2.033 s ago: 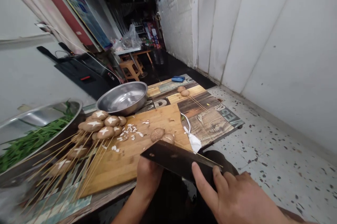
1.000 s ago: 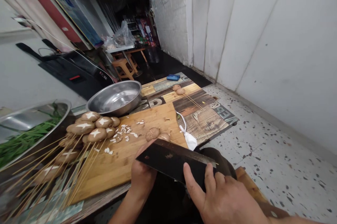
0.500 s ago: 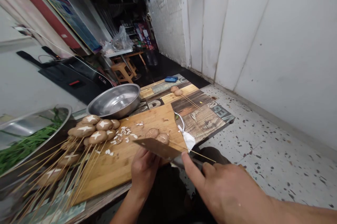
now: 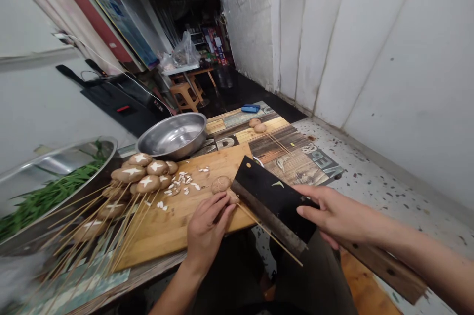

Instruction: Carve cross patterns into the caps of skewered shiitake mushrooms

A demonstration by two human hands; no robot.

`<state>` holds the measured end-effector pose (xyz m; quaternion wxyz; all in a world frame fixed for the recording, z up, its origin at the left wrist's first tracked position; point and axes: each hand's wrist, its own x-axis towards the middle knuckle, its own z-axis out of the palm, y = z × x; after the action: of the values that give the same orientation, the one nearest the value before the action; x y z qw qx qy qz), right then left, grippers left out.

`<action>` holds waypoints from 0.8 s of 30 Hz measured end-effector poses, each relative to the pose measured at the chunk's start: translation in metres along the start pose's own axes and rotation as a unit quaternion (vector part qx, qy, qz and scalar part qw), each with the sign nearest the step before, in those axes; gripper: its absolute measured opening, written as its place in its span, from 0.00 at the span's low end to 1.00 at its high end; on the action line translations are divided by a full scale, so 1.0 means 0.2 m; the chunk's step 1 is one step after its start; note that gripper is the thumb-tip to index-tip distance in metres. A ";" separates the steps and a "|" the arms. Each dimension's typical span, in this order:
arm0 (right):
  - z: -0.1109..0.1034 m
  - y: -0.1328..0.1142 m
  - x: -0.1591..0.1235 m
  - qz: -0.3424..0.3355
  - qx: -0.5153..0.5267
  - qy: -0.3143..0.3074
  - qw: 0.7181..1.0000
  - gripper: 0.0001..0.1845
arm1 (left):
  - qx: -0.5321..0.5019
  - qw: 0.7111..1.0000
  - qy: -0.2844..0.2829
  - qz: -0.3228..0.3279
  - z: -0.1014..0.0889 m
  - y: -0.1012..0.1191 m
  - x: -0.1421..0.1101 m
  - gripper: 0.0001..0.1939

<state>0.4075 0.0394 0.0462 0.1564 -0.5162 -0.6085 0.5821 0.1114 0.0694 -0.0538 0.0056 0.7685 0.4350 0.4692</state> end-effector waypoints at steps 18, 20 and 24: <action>-0.06 0.15 0.16 0.029 0.229 -0.121 0.965 0.34 | -0.009 1.000 -0.003 -0.020 0.00 -0.01 0.01 0.09; -0.05 0.15 0.16 0.038 0.238 -0.135 0.961 0.32 | -0.011 1.000 0.000 -0.020 0.00 0.00 0.01 0.08; -0.06 0.17 0.13 0.038 0.253 -0.107 0.961 0.35 | -0.013 0.999 0.009 -0.039 -0.01 0.00 0.01 0.06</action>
<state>0.4216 0.0594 0.0098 0.1931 -0.4173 -0.4347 0.7744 0.1106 0.0697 -0.0508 0.0294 0.7463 0.4588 0.4813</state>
